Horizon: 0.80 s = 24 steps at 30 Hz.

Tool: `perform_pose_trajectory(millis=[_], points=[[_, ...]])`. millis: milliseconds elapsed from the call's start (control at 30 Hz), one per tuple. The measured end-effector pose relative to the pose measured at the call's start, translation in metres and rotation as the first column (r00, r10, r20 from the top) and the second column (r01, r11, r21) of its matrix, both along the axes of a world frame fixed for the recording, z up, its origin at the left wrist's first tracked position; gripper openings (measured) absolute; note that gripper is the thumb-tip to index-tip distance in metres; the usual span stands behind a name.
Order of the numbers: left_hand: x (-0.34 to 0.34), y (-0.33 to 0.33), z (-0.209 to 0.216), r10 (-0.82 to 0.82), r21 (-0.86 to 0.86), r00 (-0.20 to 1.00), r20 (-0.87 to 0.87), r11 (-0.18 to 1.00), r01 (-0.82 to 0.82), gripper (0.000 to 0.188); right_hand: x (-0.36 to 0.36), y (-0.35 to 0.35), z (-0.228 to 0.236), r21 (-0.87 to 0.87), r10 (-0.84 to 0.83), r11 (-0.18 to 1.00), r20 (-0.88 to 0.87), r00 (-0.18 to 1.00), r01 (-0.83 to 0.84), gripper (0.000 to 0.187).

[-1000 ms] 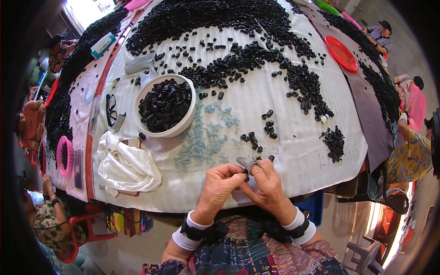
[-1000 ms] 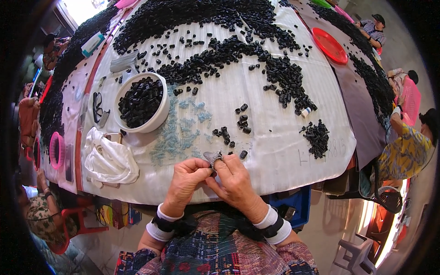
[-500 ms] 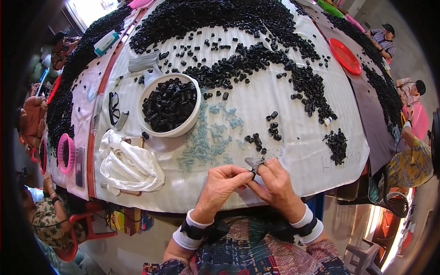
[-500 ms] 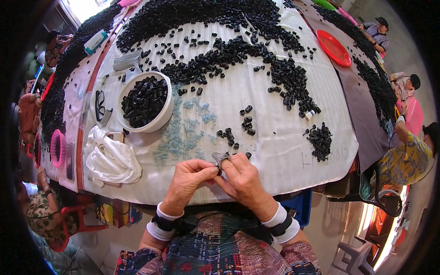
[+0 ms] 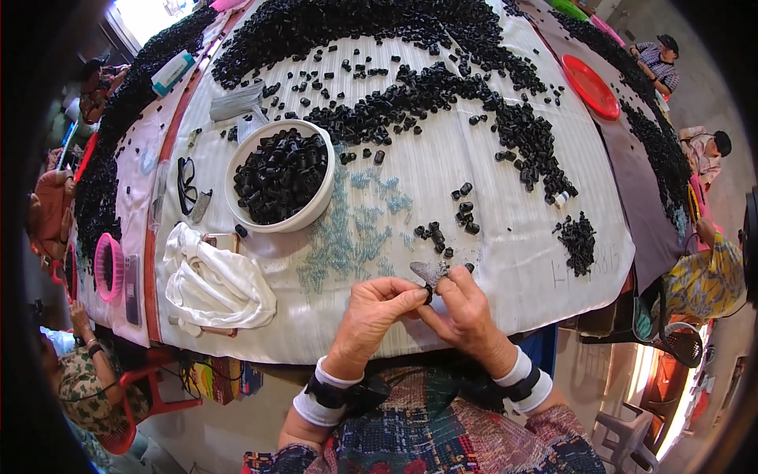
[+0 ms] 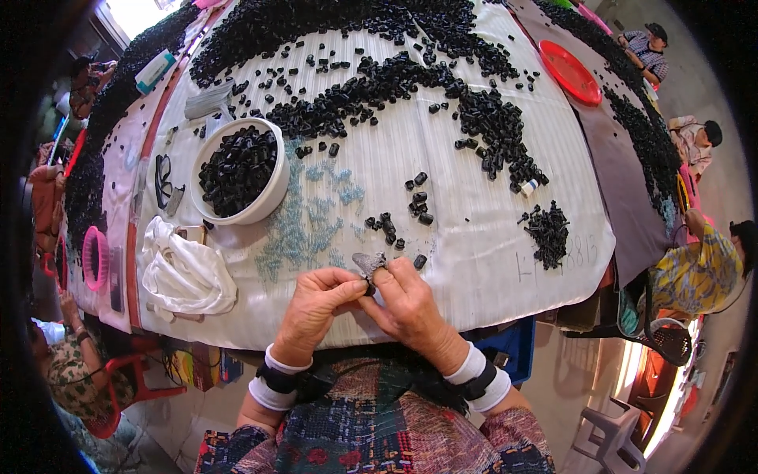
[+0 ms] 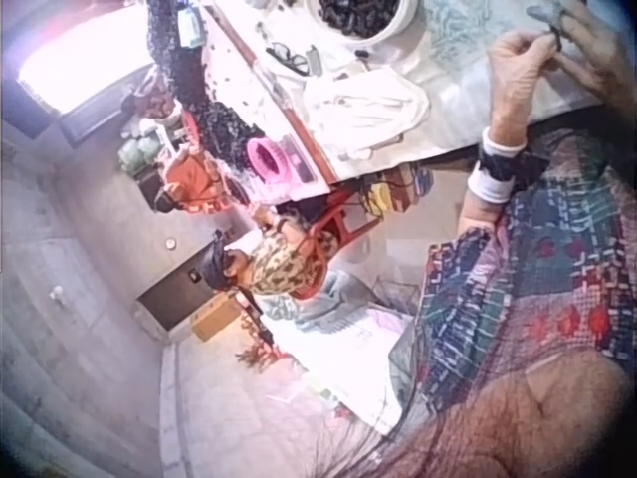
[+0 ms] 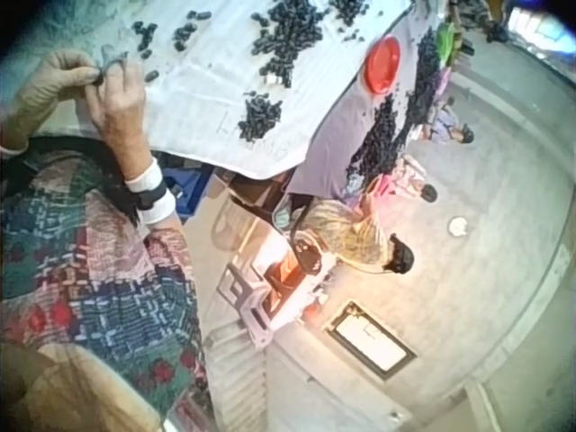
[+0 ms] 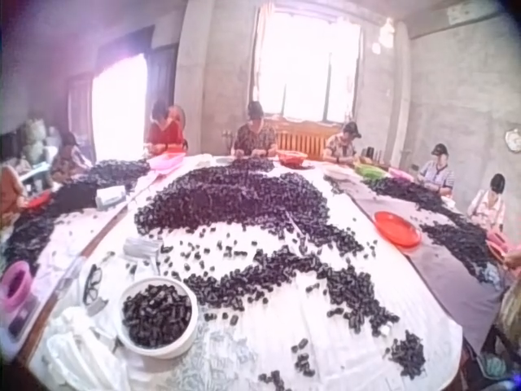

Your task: Sort and inspect small black manufacturing components at a factory table.

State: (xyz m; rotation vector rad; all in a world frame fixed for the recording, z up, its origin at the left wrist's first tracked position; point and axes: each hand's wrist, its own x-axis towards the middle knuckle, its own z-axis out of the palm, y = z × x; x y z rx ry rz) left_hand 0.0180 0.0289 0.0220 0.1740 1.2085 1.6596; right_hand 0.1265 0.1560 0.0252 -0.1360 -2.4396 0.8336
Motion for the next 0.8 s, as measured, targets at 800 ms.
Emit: perform_pose_trajectory(millis=[800], points=[[0.004,0.001,-0.004,0.042,0.059,0.996,0.072,0.997,-0.047,0.013,-0.004,-0.007,-0.006,-0.023,-0.045,0.999,-0.089,0.995,0.043,0.025]])
